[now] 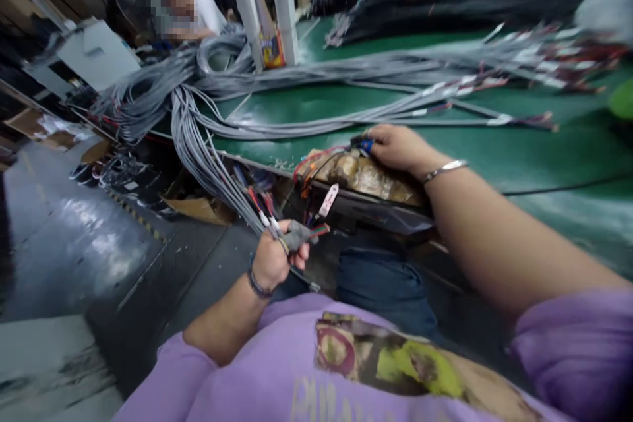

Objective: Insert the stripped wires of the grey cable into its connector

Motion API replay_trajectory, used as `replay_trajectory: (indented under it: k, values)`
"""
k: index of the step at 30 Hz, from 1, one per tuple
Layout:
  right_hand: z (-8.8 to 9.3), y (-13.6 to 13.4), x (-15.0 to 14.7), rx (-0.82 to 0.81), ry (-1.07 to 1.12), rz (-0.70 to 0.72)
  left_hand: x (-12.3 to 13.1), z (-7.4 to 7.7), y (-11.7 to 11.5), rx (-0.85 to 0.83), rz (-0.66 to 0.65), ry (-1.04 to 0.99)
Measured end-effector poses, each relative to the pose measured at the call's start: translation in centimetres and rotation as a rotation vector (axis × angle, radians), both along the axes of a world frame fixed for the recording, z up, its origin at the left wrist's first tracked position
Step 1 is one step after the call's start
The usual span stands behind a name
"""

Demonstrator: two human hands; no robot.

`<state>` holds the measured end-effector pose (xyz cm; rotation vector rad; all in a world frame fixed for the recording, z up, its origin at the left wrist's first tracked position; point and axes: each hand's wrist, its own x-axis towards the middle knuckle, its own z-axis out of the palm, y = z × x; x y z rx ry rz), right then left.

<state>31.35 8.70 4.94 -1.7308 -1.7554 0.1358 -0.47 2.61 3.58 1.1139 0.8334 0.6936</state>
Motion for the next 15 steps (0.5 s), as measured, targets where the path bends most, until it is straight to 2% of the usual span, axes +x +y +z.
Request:
replay_trajectory:
  k: [5, 11, 15]
  values:
    - [0.5, -0.3, 0.1, -0.143, -0.093, -0.075, -1.4, 0.2, 0.3, 0.027, 0.121, -0.023]
    - [0.2, 0.1, 0.9, -0.149, -0.092, -0.116, -1.1, 0.5, -0.2, 0.080, 0.085, 0.025]
    - [0.2, 0.1, 0.9, -0.173, -0.012, -0.080, -0.7, 0.8, -0.6, 0.099, 0.087, 0.054]
